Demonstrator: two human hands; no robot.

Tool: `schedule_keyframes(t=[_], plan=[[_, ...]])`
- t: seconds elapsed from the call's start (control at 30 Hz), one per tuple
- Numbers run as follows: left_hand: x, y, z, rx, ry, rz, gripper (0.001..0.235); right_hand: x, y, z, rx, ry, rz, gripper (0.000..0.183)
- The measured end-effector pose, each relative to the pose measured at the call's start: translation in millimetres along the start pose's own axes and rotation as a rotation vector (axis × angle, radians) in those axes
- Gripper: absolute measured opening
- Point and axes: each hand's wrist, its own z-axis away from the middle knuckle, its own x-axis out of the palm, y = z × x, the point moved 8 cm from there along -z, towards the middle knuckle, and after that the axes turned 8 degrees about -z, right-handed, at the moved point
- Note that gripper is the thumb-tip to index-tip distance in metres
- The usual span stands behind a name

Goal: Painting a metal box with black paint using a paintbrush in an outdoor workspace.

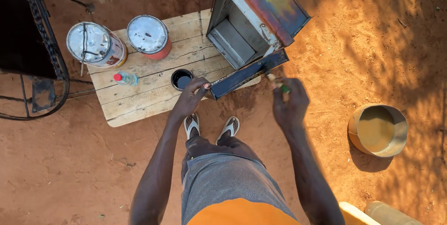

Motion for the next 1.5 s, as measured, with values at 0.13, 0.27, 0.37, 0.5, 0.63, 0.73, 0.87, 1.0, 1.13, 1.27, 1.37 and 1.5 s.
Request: schedule_keyframes(t=[0.13, 0.27, 0.37, 0.5, 0.63, 0.73, 0.87, 1.0, 1.13, 1.27, 1.37, 1.5], plan=[[-1, 5, -1, 0.03, -0.018, 0.017, 0.034, 19, -36, 10, 0.167, -0.2, -0.306, 0.009], [-3, 19, -2, 0.029, -0.034, 0.048, 0.035, 36, 12, 19, 0.547, -0.324, -0.661, 0.015], [-6, 32, 0, 0.037, -0.041, 0.023, 0.037, 17, 32, -18, 0.556, -0.197, -0.54, 0.012], [-1, 17, 0, 0.033, -0.025, 0.006, 0.038, -16, 22, -40, 0.317, -0.117, -0.375, 0.01], [-1, 11, -3, 0.038, -0.028, 0.008, 0.039, 29, 1, -22, 0.441, -0.289, -0.592, 0.012], [-1, 16, -1, 0.036, -0.039, 0.002, 0.039, 30, 32, -21, 0.536, -0.312, -0.66, 0.013], [-2, 28, 2, 0.049, -0.022, -0.015, 0.038, -16, 49, -44, 0.475, -0.195, -0.502, 0.008], [1, 11, -1, 0.043, -0.026, 0.009, 0.039, 22, 19, -29, 0.553, -0.207, -0.67, 0.013], [-4, 25, 0, 0.035, -0.036, -0.007, 0.04, 9, 36, -37, 0.514, -0.199, -0.535, 0.008], [-3, 15, 0, 0.026, -0.018, -0.014, 0.037, 3, 8, -49, 0.372, -0.279, -0.456, 0.008], [-7, 25, -2, 0.019, -0.042, -0.01, 0.037, 35, -4, -39, 0.474, -0.414, -0.533, 0.007], [-9, 32, 1, 0.026, -0.052, -0.034, 0.037, -2, 43, -66, 0.461, -0.315, -0.333, 0.007]])
